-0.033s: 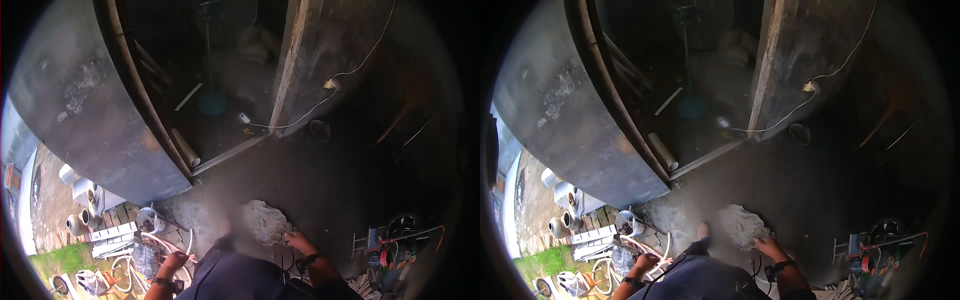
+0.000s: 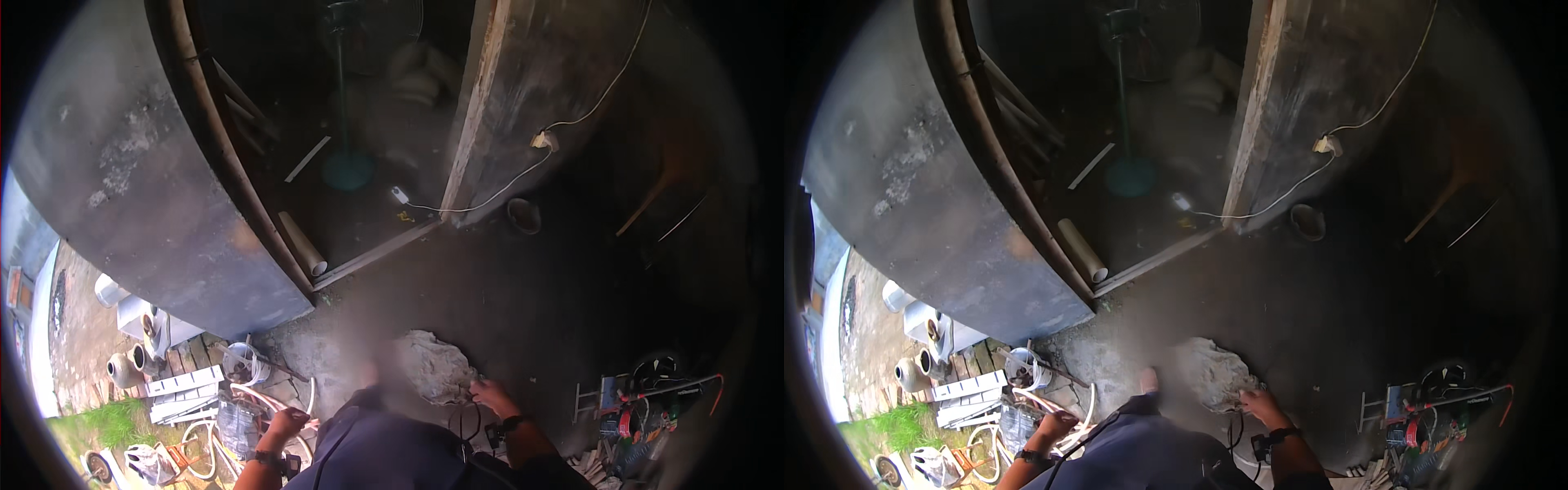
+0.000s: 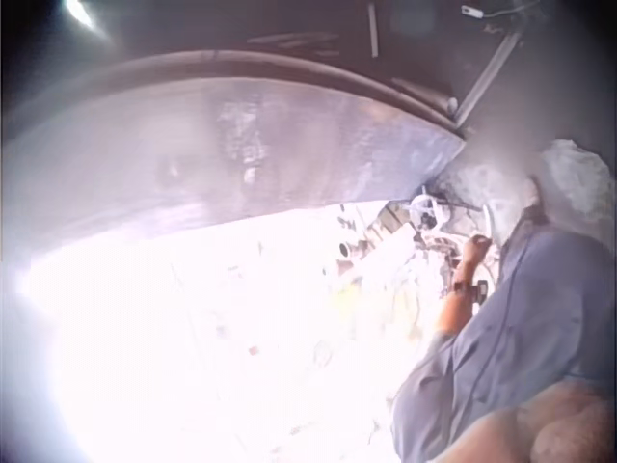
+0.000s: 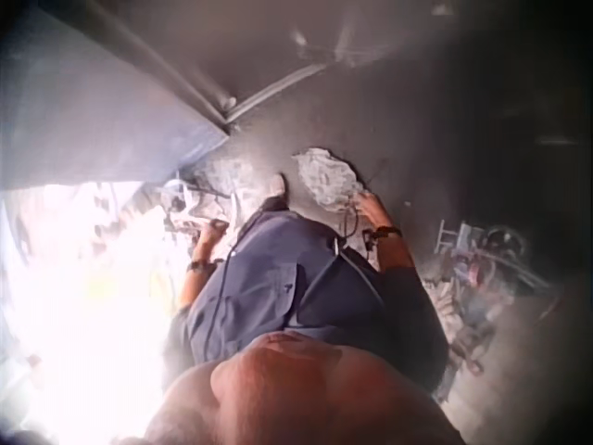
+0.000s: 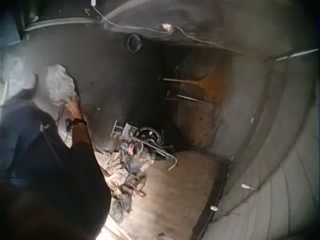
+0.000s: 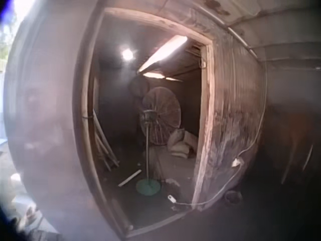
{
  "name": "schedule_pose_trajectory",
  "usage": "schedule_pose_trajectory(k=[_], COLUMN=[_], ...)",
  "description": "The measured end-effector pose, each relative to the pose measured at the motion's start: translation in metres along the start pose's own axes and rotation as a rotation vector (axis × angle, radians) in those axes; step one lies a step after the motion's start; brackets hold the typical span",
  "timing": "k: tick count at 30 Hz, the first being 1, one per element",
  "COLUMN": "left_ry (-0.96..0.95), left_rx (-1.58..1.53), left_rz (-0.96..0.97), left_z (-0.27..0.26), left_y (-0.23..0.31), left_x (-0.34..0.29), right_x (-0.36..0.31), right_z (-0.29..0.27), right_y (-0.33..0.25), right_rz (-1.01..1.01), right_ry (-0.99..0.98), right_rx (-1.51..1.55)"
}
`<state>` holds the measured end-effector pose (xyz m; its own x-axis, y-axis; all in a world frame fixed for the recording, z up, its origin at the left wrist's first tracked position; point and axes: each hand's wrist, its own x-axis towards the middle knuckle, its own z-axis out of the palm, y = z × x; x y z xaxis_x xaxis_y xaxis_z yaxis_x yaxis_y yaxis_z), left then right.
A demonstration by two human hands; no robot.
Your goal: The person uses a shovel and a broom to clear dirt and debris from a concrete floor, then picks up wooden planks from a stack and lays them against the base of a wall.
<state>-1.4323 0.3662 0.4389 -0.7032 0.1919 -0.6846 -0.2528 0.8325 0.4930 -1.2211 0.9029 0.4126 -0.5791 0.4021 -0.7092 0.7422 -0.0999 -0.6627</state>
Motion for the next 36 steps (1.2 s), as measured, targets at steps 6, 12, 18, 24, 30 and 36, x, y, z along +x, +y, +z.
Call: schedule_pose_trajectory(k=[6,12,18,24,30,36], left_ry=[-0.003,0.016,0.093,0.146,0.181,0.19], left_rx=[-0.022,0.043,0.02,-0.115,-0.23,-0.336], left_rz=[0.082,0.17,0.129,0.025,-0.066,-0.058], left_z=[-0.107,-0.152,-0.184,-0.244,-0.3,-0.372], left_y=[0.136,0.233,0.323,0.396,0.451,0.483], left_x=[0.104,0.219,0.329,0.388,0.45,0.562], right_x=[0.066,0.173,0.324,0.439,0.523,0.596], right_z=[-0.036,-0.041,-0.054,-0.067,-0.034,0.046], right_y=[-0.084,-0.192,-0.333,-0.509,-0.655,-0.755], right_rz=[0.203,0.236,0.2,0.12,-0.072,-0.178], right_ry=[0.113,0.135,0.038,-0.053,-0.153,-0.244], right_rx=[0.178,0.187,0.091,0.06,0.007,-0.317])
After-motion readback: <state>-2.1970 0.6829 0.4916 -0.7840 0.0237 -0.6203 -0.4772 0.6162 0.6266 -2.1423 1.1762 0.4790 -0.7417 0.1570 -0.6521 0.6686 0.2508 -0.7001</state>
